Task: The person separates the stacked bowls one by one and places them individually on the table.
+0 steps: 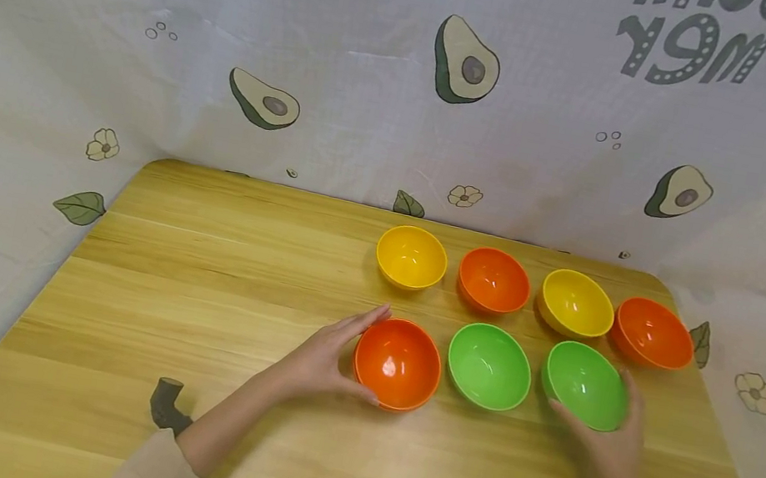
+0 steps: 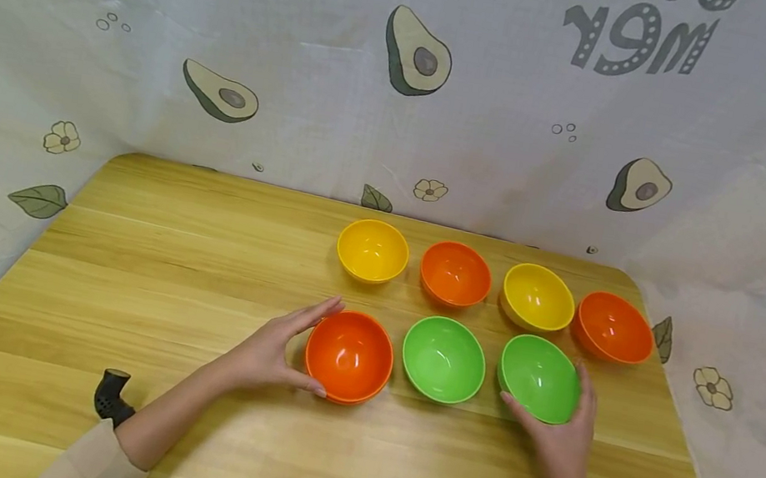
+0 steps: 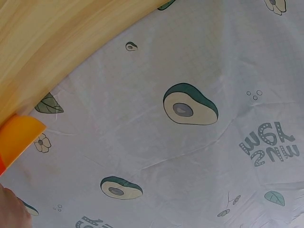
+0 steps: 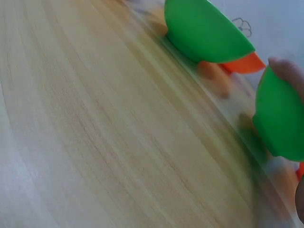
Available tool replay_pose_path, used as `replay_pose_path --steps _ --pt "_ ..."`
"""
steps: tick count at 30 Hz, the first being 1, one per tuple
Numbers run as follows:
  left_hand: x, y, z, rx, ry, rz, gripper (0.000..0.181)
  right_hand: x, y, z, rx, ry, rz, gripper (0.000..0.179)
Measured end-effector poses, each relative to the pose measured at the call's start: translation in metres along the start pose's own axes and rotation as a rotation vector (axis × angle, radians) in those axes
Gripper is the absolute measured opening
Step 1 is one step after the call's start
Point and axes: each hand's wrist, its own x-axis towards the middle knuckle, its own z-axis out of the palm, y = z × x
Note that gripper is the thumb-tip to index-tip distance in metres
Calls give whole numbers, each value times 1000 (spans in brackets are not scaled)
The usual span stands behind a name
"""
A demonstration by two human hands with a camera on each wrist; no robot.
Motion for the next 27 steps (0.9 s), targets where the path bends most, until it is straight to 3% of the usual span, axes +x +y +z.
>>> replay_pose_path --steps 5,19,27 --pt "0 -1 1 7 5 4 110 1 5 2 40 -9 21 109" --pt "0 -1 0 -6 -1 -12 110 1 12 5 -12 33 -71 112" --pt "-1 -1 0 -14 -2 -25 109 1 15 5 17 52 -73 113"
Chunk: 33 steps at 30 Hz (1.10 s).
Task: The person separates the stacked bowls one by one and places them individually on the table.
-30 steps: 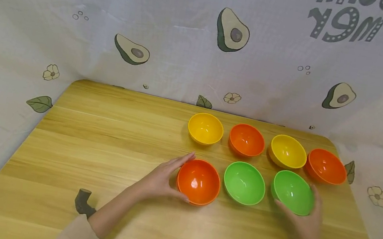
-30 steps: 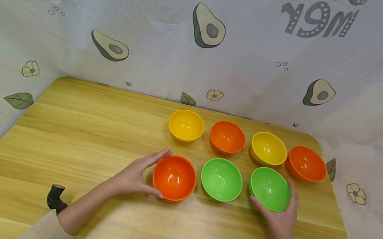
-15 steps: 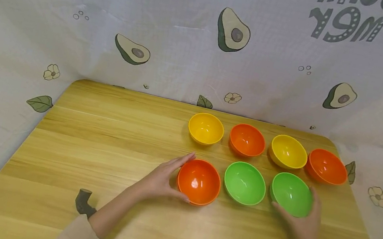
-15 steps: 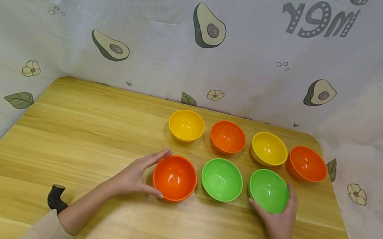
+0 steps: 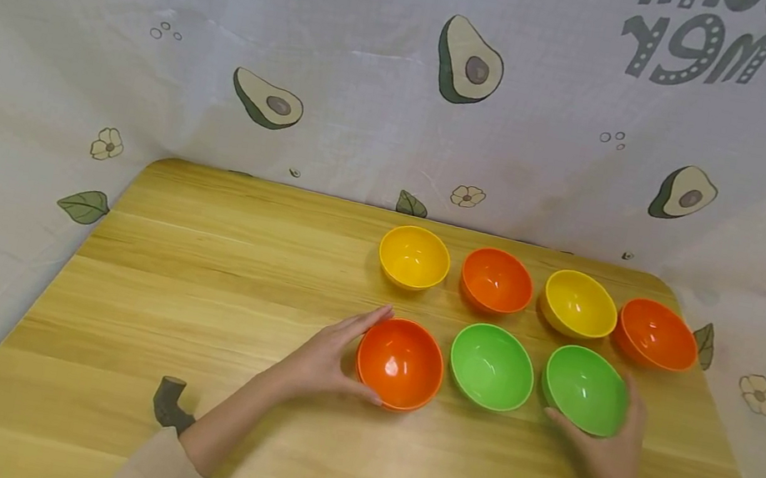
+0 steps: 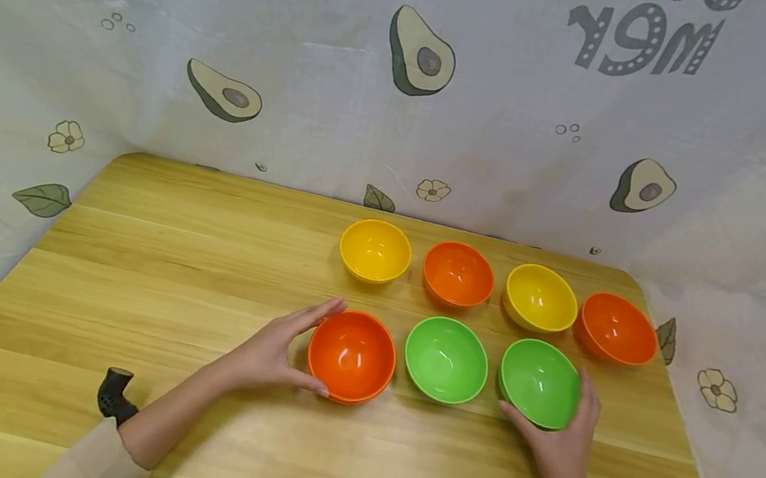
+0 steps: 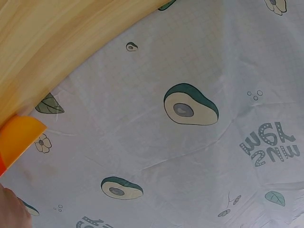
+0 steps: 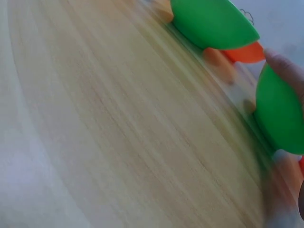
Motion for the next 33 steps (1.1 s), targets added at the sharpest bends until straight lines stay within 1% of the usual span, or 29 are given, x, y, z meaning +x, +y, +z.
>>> replay_pose_path --steps 2,4,7,8,9,11,14,16,20,23,27,31,33 --pt "0 0 0 1 0 -4 109 0 2 -1 21 41 4 108" --pt "0 0 0 5 -2 -5 109 -2 3 -2 59 118 -52 101" --pt "1 0 0 11 -3 0 109 -3 0 -3 140 237 -214 90" --pt "1 0 0 15 -2 2 109 -3 -2 -3 163 267 -285 86" --pt "1 0 0 15 -2 2 109 -4 -5 -3 181 287 -351 84" --pt "1 0 0 15 -2 1 109 -4 -13 -1 254 309 -435 78" --pt "1 0 -1 13 -3 -1 110 -5 -24 2 375 325 -522 71" --pt "1 0 -1 12 -5 1 110 -6 -28 4 464 328 -550 68" --pt "1 0 -1 15 -9 7 109 -6 -32 9 665 286 -582 64" --pt "1 0 -1 17 -9 9 109 -8 -37 14 765 246 -599 62" --pt "1 0 0 21 -5 10 109 -13 -50 25 823 182 -655 62" --pt "1 0 0 21 -2 15 109 -17 -66 38 934 68 -723 64" --pt "1 0 0 21 0 19 109 -19 -74 43 966 14 -748 65"
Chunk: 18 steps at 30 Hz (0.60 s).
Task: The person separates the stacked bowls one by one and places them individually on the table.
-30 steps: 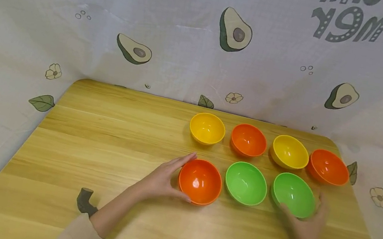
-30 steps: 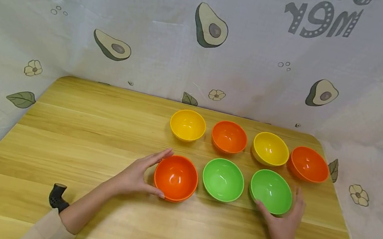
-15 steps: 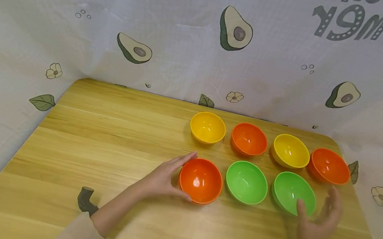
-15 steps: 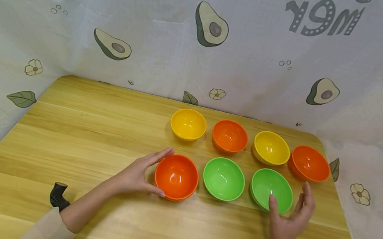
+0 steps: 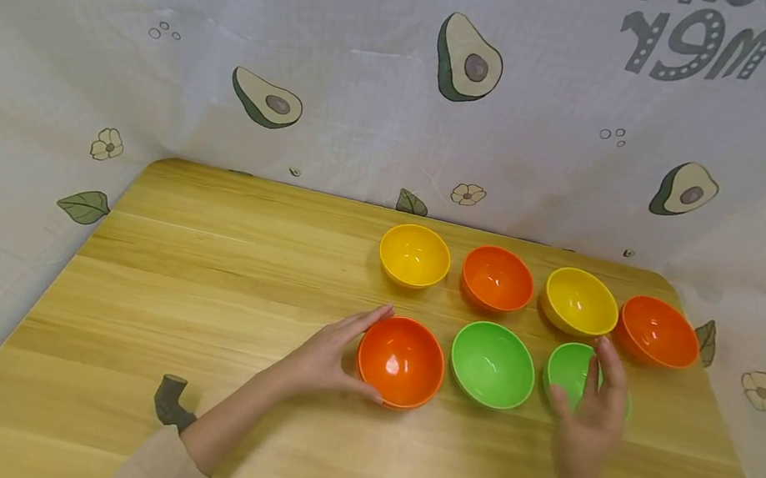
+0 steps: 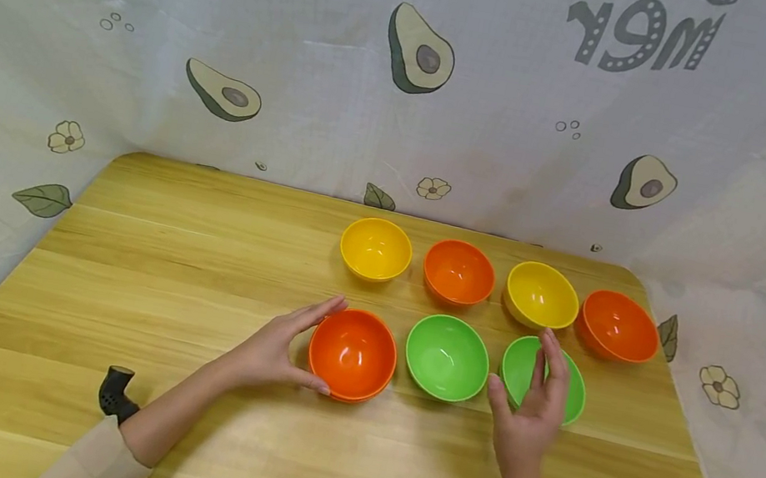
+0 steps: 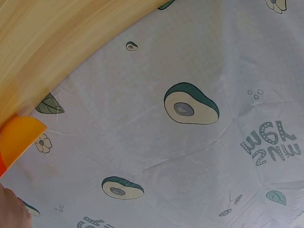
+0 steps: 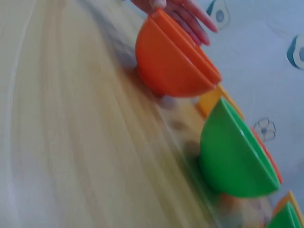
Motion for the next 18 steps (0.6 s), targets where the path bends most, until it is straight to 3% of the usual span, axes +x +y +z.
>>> replay_pose_path --steps 6,13,18 --pt "0 0 0 9 -3 -12 109 5 2 27 60 -121 21 62" --pt "-1 1 0 7 -11 -28 108 1 8 48 -15 -336 47 70" --pt "-1 1 0 4 -7 -38 108 -2 10 57 -27 -425 85 75"
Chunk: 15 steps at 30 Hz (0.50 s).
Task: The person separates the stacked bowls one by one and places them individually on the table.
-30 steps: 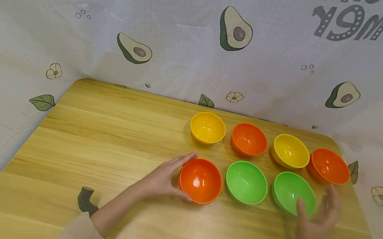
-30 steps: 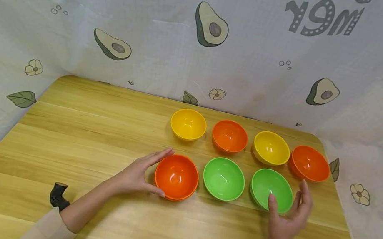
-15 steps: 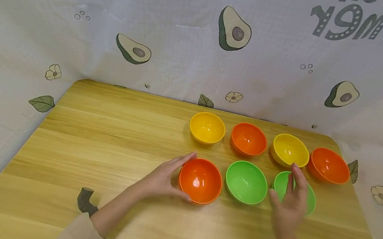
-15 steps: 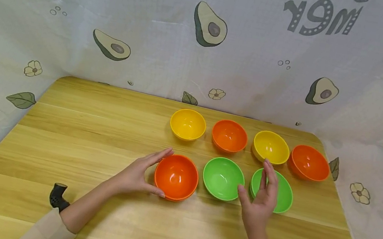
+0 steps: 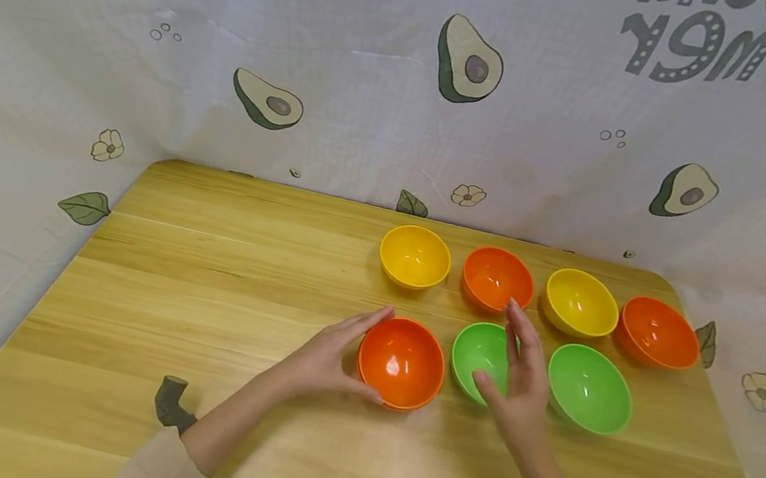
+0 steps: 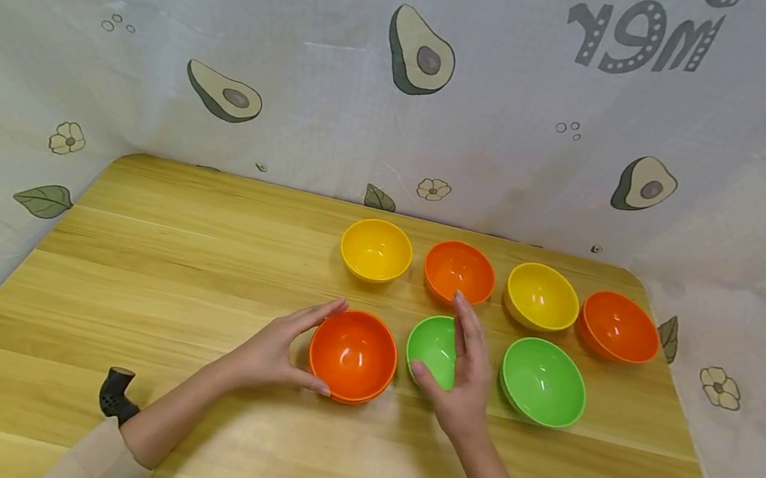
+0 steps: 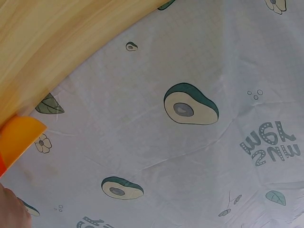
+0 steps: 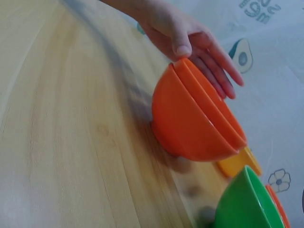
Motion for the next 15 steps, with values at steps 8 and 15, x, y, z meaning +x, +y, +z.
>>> replay_pose_path --steps 8,15 --pt "0 -1 0 1 3 1 107 -7 1 18 -73 -85 117 77" --pt "0 -2 0 -2 2 21 105 -21 5 35 -340 -179 295 91"
